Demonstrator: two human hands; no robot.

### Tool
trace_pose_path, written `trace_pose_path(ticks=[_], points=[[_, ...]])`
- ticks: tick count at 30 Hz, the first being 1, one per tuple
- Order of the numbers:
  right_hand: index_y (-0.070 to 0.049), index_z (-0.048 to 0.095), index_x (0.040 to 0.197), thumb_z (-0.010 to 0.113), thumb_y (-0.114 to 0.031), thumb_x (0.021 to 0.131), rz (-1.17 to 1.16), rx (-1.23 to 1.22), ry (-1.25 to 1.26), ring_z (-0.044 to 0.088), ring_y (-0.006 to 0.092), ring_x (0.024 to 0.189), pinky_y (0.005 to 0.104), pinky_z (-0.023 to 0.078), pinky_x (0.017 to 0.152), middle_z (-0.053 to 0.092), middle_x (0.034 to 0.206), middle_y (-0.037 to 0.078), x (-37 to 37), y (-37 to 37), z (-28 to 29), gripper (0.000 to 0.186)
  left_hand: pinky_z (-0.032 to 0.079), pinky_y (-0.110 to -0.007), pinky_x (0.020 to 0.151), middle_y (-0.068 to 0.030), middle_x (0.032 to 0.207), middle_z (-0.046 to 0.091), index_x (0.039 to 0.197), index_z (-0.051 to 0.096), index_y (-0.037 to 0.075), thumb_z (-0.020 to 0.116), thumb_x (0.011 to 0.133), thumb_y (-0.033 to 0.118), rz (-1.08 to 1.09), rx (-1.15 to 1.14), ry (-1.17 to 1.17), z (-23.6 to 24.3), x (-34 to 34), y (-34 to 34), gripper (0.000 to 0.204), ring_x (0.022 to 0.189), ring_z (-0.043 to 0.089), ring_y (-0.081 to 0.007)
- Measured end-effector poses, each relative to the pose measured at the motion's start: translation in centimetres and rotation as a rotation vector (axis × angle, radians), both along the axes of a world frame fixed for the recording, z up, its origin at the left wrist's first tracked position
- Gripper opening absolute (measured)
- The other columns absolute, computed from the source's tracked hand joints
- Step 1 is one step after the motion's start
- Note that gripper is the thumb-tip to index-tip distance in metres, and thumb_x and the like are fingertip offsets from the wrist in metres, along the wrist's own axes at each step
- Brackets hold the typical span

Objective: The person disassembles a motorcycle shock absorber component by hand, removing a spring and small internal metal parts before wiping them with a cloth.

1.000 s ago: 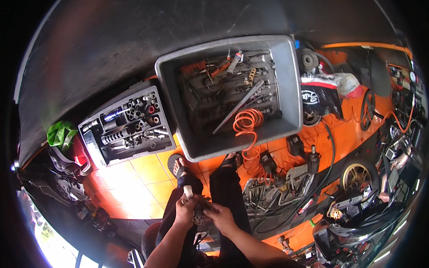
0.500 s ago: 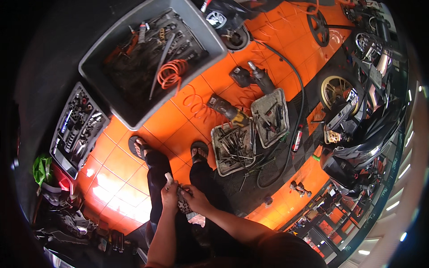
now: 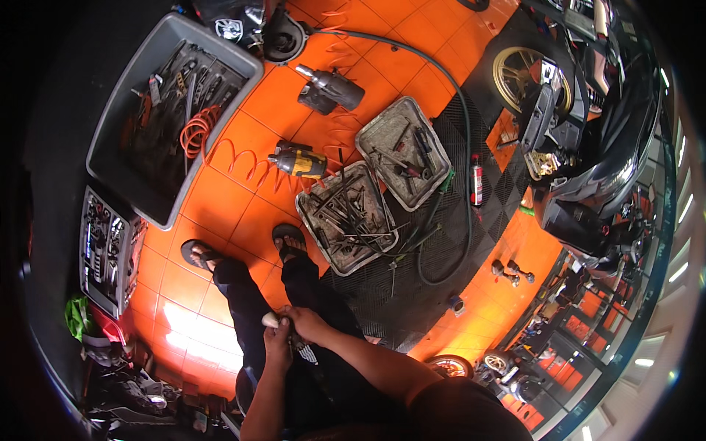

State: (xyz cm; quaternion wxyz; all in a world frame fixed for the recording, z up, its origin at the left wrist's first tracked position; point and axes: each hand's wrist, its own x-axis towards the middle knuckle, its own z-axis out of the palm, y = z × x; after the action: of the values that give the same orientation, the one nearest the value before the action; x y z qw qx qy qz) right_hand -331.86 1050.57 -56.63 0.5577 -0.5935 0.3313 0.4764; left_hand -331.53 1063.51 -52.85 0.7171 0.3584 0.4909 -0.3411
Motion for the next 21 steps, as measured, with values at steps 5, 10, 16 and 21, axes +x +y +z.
trace_pose_path(ticks=[5, 10, 16, 21], points=[[-0.004, 0.055, 0.119, 0.040, -0.035, 0.100, 0.449, -0.087, -0.220, 0.062, 0.0388, 0.102, 0.0457, 0.052, 0.081, 0.061, 0.111, 0.028, 4.2, -0.1, 7.6, 0.040, 0.055, -0.035, 0.079, -0.0124, 0.095, 0.066, 0.105, 0.061, 0.001, 0.053, 0.096, 0.037, 0.163, -0.081, 0.124, 1.4, 2.1, 0.5, 0.037, 0.083, 0.067, -0.0228], [-0.009, 0.027, 0.148, 0.068, -0.036, 0.086, 0.283, -0.192, -0.756, 0.059, 0.0430, 0.107, 0.0456, 0.051, 0.084, 0.051, 0.126, 0.027, 2.8, -0.6, 10.7, 0.080, 0.055, -0.036, 0.074, -0.0122, 0.082, 0.066, 0.091, 0.063, 0.004, 0.056, 0.094, 0.039, 0.217, -0.223, 0.241, 1.1, 5.8, 0.2, 0.036, 0.076, 0.066, -0.0230], [-0.003, 0.033, 0.144, 0.070, -0.037, 0.084, 0.295, -0.721, -0.788, 0.055, 0.0438, 0.106, 0.0464, 0.048, 0.088, 0.050, 0.123, 0.029, 2.9, -0.1, 13.9, 0.079, 0.052, -0.043, 0.085, -0.0142, 0.095, 0.065, 0.091, 0.060, 0.003, 0.052, 0.094, 0.045, 0.333, -0.370, 0.378, 5.8, 9.2, -2.5, 0.043, 0.091, 0.064, -0.0288], [-0.001, 0.046, 0.134, 0.065, -0.035, 0.088, 0.249, -0.337, -0.507, 0.058, 0.0398, 0.105, 0.0439, 0.048, 0.089, 0.057, 0.116, 0.024, 2.1, 0.1, 17.2, 0.060, 0.048, -0.045, 0.093, -0.0137, 0.103, 0.064, 0.094, 0.059, 0.003, 0.044, 0.097, 0.051, 0.249, -0.366, 0.251, 7.7, 7.1, -1.5, 0.050, 0.099, 0.062, -0.0292]])
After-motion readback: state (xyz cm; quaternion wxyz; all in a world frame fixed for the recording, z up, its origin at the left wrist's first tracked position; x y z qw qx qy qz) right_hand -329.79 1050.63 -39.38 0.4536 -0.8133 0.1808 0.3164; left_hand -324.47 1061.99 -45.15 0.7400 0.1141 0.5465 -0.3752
